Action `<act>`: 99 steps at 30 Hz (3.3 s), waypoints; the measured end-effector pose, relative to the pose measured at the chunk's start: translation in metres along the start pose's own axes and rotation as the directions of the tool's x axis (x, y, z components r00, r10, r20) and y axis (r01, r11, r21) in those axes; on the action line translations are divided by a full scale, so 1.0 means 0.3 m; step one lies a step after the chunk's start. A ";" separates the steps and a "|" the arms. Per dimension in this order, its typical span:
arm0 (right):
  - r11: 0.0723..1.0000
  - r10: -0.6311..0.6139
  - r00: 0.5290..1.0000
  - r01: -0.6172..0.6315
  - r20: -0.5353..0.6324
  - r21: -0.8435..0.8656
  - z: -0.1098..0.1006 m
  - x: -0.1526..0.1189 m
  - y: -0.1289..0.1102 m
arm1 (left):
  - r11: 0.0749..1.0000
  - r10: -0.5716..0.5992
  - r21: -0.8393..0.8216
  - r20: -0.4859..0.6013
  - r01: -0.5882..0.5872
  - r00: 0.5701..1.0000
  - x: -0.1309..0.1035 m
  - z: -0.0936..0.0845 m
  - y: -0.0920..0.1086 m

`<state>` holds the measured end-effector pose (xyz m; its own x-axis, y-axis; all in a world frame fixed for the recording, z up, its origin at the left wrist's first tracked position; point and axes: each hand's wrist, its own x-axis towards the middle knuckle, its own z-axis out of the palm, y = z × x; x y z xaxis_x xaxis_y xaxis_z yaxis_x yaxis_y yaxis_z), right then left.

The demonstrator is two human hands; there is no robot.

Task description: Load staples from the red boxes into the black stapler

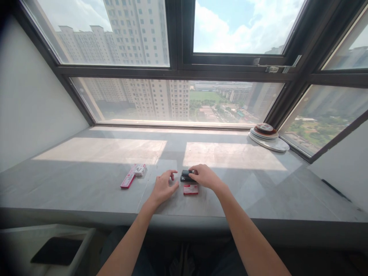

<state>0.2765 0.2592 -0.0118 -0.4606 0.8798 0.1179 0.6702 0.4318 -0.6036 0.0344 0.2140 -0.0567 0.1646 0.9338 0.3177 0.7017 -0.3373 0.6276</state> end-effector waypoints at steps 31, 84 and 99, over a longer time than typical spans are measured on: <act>0.791 0.424 0.891 -0.275 -0.164 0.547 0.250 -0.187 -0.027 | 0.792 -0.315 0.265 -0.595 0.551 0.739 -0.145 -0.221 -0.190; 0.713 0.402 0.915 -0.304 -0.014 0.632 0.255 -0.192 0.005 | 0.993 -0.120 -0.017 0.013 0.121 0.993 -0.204 -0.339 -0.253; 0.757 0.410 0.905 -0.270 -0.111 0.595 0.230 -0.201 -0.028 | 0.959 0.126 -0.273 0.161 -0.078 0.979 -0.042 -0.047 0.052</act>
<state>0.2585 0.1888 -0.0682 -0.0775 0.9956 -0.0530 0.2856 -0.0287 -0.9579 0.0335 0.1954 -0.0410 0.3607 0.8910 0.2757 0.4706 -0.4291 0.7710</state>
